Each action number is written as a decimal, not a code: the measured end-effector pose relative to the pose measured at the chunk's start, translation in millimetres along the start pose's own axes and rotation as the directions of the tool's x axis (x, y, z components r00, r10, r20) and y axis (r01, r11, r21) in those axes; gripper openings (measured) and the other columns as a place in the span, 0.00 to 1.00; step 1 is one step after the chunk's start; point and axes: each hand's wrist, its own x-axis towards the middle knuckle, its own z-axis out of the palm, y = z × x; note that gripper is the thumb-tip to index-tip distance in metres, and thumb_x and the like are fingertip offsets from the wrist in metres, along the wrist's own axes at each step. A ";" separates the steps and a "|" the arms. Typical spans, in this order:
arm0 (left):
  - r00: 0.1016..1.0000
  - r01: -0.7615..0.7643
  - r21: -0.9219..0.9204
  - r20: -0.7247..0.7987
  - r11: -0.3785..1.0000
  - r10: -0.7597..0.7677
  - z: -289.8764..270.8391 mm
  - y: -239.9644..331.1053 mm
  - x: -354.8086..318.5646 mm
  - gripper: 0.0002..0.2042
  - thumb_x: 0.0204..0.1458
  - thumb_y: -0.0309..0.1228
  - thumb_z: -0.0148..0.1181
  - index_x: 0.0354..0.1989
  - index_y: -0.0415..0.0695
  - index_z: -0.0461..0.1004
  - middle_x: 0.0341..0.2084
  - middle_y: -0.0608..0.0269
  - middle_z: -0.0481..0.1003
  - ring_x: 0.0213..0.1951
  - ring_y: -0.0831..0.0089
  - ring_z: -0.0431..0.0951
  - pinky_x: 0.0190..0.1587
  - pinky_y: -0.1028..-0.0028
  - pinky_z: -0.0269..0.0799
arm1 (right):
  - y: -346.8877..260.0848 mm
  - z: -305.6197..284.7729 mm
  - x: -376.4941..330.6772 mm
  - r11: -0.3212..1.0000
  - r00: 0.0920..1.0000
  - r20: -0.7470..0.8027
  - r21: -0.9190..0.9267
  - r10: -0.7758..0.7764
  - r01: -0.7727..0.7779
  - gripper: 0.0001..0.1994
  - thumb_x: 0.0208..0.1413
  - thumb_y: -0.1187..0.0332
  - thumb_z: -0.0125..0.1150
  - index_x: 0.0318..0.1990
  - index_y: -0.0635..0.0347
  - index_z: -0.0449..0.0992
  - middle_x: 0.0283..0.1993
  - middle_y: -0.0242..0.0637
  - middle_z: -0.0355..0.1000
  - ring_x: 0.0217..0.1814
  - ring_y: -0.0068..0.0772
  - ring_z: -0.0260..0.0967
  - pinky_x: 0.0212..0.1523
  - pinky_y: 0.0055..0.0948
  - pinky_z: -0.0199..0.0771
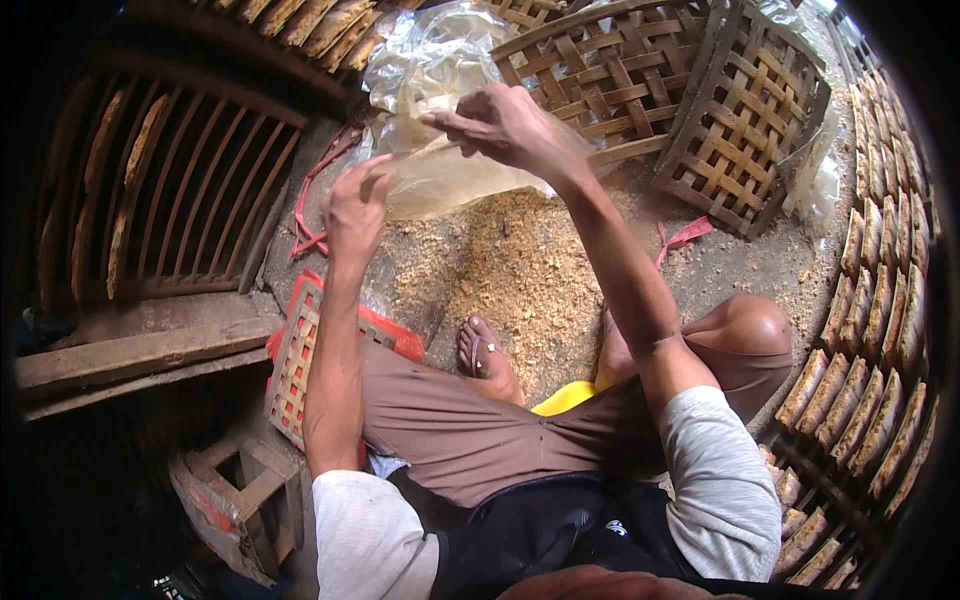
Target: The person sits on the floor and assembles bamboo trays by placing a red plastic sheet and a clear plastic sheet inside a woven bamboo frame. The person handles the trays and sheets by hand, arranging them on the floor.
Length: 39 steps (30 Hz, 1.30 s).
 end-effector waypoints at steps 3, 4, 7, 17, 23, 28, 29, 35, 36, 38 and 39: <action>0.999 0.014 -0.126 -0.037 0.992 -0.019 -9.1 -1.7 1.3 0.10 0.54 0.25 0.61 0.45 0.44 0.79 0.37 0.61 0.79 0.37 0.73 0.80 0.41 0.74 0.76 | 3.3 -0.4 -13.0 0.967 0.994 0.011 -0.230 -0.110 0.110 0.41 0.39 0.30 0.64 0.53 0.53 0.73 0.51 0.51 0.68 0.50 0.42 0.70 0.46 0.45 0.76; 0.999 0.004 -0.112 -0.051 0.994 -0.010 -14.2 -6.3 0.5 0.10 0.54 0.24 0.61 0.44 0.44 0.79 0.37 0.61 0.79 0.36 0.74 0.79 0.41 0.74 0.75 | 0.9 5.6 -17.2 0.930 0.978 -0.009 -0.309 -0.210 0.197 0.45 0.36 0.28 0.64 0.59 0.50 0.70 0.57 0.53 0.64 0.56 0.48 0.67 0.51 0.50 0.74; 0.998 -0.063 -0.147 -0.014 0.987 0.062 -12.8 -6.3 1.0 0.10 0.53 0.25 0.63 0.43 0.42 0.79 0.34 0.59 0.78 0.35 0.72 0.79 0.39 0.76 0.71 | -3.0 19.9 -18.8 0.804 0.942 -0.107 -0.557 -0.318 0.208 0.35 0.40 0.42 0.71 0.56 0.48 0.72 0.60 0.48 0.57 0.66 0.52 0.50 0.67 0.58 0.53; 0.966 0.187 0.207 -0.215 0.960 -0.142 -28.8 -21.2 6.3 0.27 0.55 0.50 0.58 0.57 0.45 0.69 0.28 0.61 0.72 0.30 0.65 0.74 0.45 0.61 0.69 | -5.1 45.9 -5.7 0.840 0.823 -0.198 -0.248 -0.532 0.483 0.10 0.58 0.67 0.57 0.27 0.63 0.71 0.31 0.39 0.68 0.31 0.36 0.69 0.31 0.39 0.74; 0.819 0.567 -0.600 0.338 0.564 -0.464 -2.3 -16.0 -7.9 0.31 0.56 0.55 0.55 0.55 0.38 0.68 0.30 0.56 0.77 0.33 0.73 0.77 0.34 0.71 0.75 | -24.8 99.4 -21.2 0.818 0.831 0.079 -0.145 -0.551 0.556 0.08 0.57 0.68 0.59 0.36 0.65 0.76 0.44 0.47 0.70 0.42 0.41 0.72 0.42 0.40 0.77; 0.904 0.424 -0.544 0.302 0.724 -0.303 -7.3 -39.1 -7.3 0.18 0.57 0.39 0.61 0.49 0.39 0.74 0.37 0.57 0.78 0.38 0.77 0.78 0.37 0.71 0.76 | -14.0 116.5 -20.9 0.695 0.701 0.083 -0.092 -0.709 0.713 0.18 0.55 0.58 0.64 0.41 0.66 0.75 0.46 0.49 0.71 0.48 0.49 0.70 0.54 0.41 0.72; 0.955 0.297 -0.541 0.148 0.787 -0.259 -5.8 -32.8 -8.3 0.13 0.58 0.32 0.59 0.49 0.40 0.75 0.37 0.61 0.79 0.36 0.78 0.78 0.36 0.74 0.75 | -14.1 109.7 -15.7 0.762 0.744 0.176 0.062 -0.644 0.645 0.20 0.54 0.55 0.65 0.42 0.66 0.75 0.45 0.50 0.72 0.47 0.50 0.71 0.54 0.40 0.72; 0.976 0.191 -0.550 0.195 0.813 -0.098 -17.8 -26.1 -1.5 0.13 0.58 0.33 0.60 0.50 0.42 0.76 0.34 0.65 0.79 0.29 0.82 0.76 0.31 0.78 0.73 | -14.4 37.1 -8.5 0.970 0.968 -0.089 -0.086 -0.236 0.229 0.25 0.55 0.56 0.64 0.55 0.64 0.69 0.55 0.50 0.69 0.52 0.47 0.71 0.55 0.42 0.73; 0.981 0.147 -0.538 0.187 0.830 -0.053 -20.4 -24.1 -1.9 0.13 0.58 0.34 0.60 0.48 0.42 0.77 0.33 0.65 0.79 0.28 0.83 0.76 0.30 0.79 0.73 | -3.0 35.8 -6.0 0.945 0.929 -0.197 -0.161 -0.313 0.284 0.28 0.56 0.56 0.63 0.59 0.62 0.66 0.59 0.51 0.66 0.59 0.49 0.66 0.59 0.44 0.69; 0.982 0.058 -0.515 0.183 0.855 0.044 -22.4 -20.3 -3.0 0.12 0.57 0.35 0.61 0.45 0.42 0.79 0.29 0.66 0.79 0.26 0.84 0.74 0.29 0.79 0.71 | -2.1 34.7 -5.2 0.841 0.830 -0.243 -0.361 -0.503 0.404 0.37 0.54 0.50 0.64 0.66 0.58 0.59 0.69 0.49 0.56 0.68 0.45 0.59 0.64 0.45 0.65; 0.974 0.078 -0.509 0.220 0.857 0.042 -24.7 -17.5 -4.7 0.12 0.57 0.36 0.62 0.44 0.42 0.79 0.27 0.67 0.79 0.25 0.84 0.74 0.29 0.80 0.70 | -1.9 35.6 -7.1 0.843 0.831 -0.183 -0.241 -0.526 0.481 0.36 0.54 0.50 0.64 0.66 0.56 0.59 0.70 0.49 0.55 0.69 0.45 0.57 0.65 0.45 0.64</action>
